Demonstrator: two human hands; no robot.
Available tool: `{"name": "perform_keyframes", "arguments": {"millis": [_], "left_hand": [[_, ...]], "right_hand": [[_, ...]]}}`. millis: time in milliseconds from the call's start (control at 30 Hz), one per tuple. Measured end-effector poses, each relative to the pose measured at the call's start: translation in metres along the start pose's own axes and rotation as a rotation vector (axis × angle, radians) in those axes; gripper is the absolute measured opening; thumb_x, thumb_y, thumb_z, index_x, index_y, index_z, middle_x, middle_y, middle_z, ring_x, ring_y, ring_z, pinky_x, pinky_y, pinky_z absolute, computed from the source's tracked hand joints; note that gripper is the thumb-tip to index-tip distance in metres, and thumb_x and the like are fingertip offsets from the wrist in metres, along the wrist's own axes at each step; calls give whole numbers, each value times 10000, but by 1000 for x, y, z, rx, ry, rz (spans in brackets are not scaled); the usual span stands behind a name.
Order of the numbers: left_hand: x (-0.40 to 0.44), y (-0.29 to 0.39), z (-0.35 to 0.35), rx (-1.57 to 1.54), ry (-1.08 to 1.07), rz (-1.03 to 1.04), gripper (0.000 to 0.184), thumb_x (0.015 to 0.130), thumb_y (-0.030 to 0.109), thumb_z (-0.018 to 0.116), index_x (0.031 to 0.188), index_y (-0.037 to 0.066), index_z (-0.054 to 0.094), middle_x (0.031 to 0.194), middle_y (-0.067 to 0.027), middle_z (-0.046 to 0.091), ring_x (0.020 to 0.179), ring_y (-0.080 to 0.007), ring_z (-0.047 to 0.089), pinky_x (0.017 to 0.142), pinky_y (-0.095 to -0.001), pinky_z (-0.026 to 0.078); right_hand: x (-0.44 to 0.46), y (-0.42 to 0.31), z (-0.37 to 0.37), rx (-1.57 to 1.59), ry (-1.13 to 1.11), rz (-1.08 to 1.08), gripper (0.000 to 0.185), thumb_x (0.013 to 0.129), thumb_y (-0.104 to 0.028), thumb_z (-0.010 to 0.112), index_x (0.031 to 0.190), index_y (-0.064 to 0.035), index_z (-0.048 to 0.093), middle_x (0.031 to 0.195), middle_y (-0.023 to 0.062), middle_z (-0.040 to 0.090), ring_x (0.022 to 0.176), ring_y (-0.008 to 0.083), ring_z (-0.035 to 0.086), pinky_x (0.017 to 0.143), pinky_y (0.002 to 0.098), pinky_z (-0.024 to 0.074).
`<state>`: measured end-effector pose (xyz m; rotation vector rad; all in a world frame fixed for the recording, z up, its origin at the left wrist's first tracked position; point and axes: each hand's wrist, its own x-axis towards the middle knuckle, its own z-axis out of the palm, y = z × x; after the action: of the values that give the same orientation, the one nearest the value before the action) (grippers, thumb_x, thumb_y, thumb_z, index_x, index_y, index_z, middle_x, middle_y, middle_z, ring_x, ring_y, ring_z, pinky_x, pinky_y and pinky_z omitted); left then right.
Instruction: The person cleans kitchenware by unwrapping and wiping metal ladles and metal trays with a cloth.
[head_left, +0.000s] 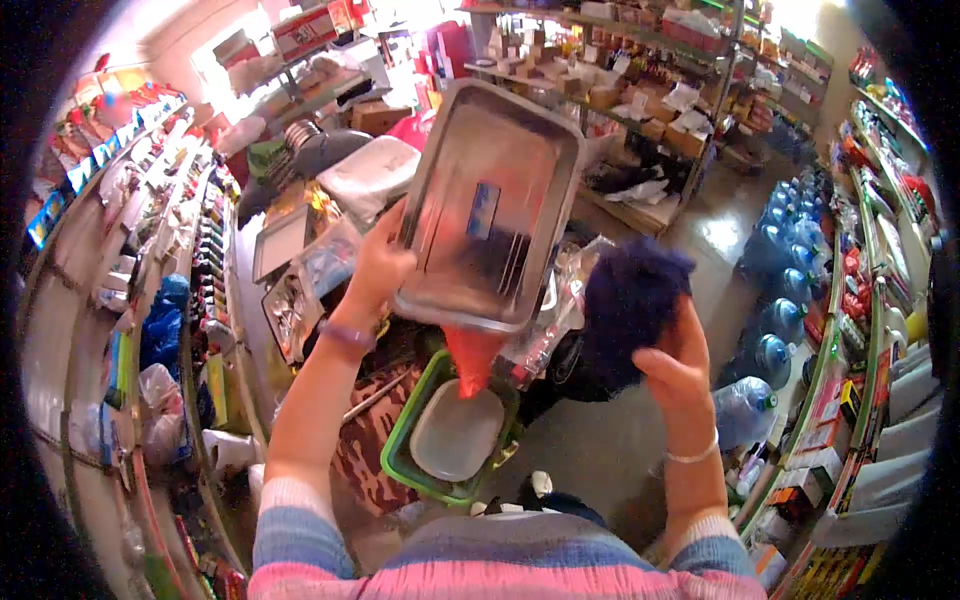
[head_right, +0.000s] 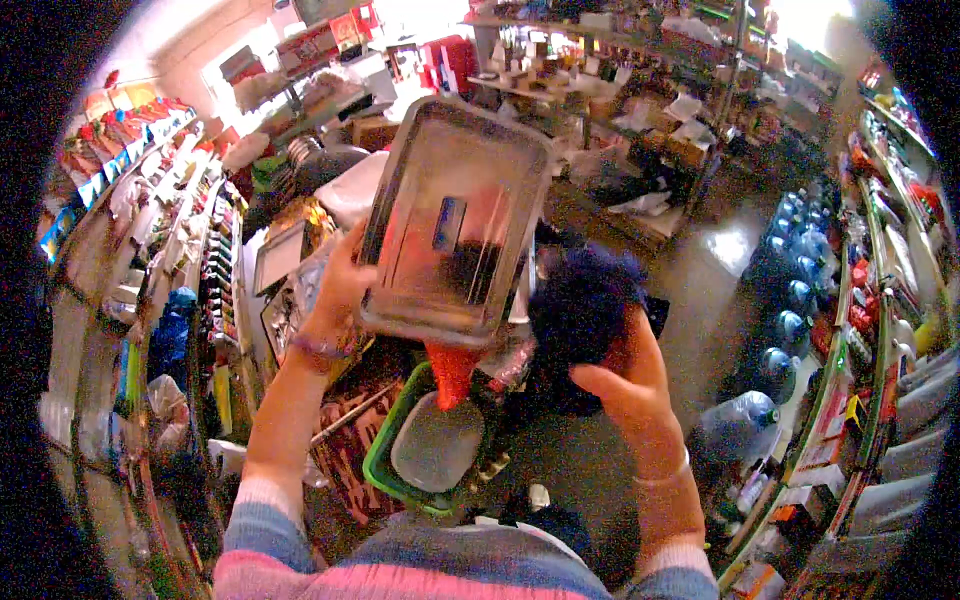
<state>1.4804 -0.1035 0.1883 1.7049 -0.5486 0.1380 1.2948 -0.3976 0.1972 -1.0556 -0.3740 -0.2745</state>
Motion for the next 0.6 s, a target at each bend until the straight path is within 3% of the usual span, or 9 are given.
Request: {"name": "perform_keyframes", "arguments": {"millis": [67, 100, 133, 167, 267, 333, 367, 467, 600], "left_hand": [[-36, 51, 2, 39, -81, 21, 608, 631, -68, 439, 1235, 3, 458, 1024, -34, 584, 906, -117, 560, 812, -246, 435], [-53, 59, -2, 50, -92, -16, 605, 622, -70, 440, 1221, 10, 474, 979, -55, 598, 879, -116, 567, 790, -247, 442], [-71, 66, -7, 60, -100, -56, 603, 614, -73, 441, 1208, 16, 490, 934, -76, 612, 853, -115, 574, 768, -249, 450], [-88, 86, -10, 286, -142, 45, 605, 601, -71, 451, 1197, 20, 500, 899, -107, 613, 830, -126, 586, 750, -254, 455], [-127, 116, -16, 512, -104, 110, 617, 570, -86, 470, 1176, 26, 515, 884, -168, 610, 796, -202, 620, 728, -266, 457], [-148, 115, -32, 461, -48, 73, 602, 582, -89, 470, 1172, 22, 519, 866, -172, 612, 784, -166, 617, 729, -255, 457], [-158, 115, -41, 425, -28, 27, 598, 586, -86, 473, 1172, 22, 521, 860, -171, 613, 779, -151, 613, 724, -252, 458], [-186, 114, -55, 335, 26, -64, 586, 594, -80, 477, 1169, 21, 526, 839, -165, 616, 765, -109, 598, 706, -248, 462], [-201, 127, -66, 445, 6, -67, 576, 594, -87, 472, 1159, 12, 531, 820, -162, 623, 749, -95, 593, 661, -246, 462]], "right_hand": [[36, -2, 30, -341, -138, -133, 777, 665, -39, 672, 1317, 26, 253, 1300, 149, 372, 1204, 282, 391, 1025, 386, 289], [49, -3, 43, -1024, -99, -329, 692, 689, -88, 678, 1279, -1, 326, 1276, 150, 401, 1179, 314, 412, 1018, 391, 298], [67, -7, 68, -1375, -202, -333, 524, 705, -119, 669, 1178, -29, 463, 1214, 170, 463, 1130, 344, 439, 984, 399, 334], [83, 0, 84, -1600, -220, -686, 393, 687, -160, 664, 1055, -58, 567, 1110, 174, 529, 1047, 345, 482, 921, 388, 386], [120, 29, 113, -1655, -372, -1122, 299, 817, -188, 472, 1096, -119, 556, 1068, 166, 543, 996, 336, 511, 871, 417, 396], [132, 28, 121, -1532, -672, -960, 272, 821, -146, 452, 1066, -127, 568, 1009, 139, 552, 928, 314, 548, 770, 385, 453], [138, 32, 123, -1434, -666, -1047, 281, 799, -113, 467, 1071, -105, 536, 945, 129, 544, 880, 312, 560, 707, 382, 467], [140, 29, 126, -1326, -480, -565, 569, 603, 9, 632, 1132, -80, 442, 1058, 148, 508, 918, 327, 545, 799, 392, 448], [125, 54, 143, -1327, -432, -767, 431, 643, 13, 574, 1054, -58, 462, 1009, 146, 514, 935, 335, 531, 786, 392, 454]]}}
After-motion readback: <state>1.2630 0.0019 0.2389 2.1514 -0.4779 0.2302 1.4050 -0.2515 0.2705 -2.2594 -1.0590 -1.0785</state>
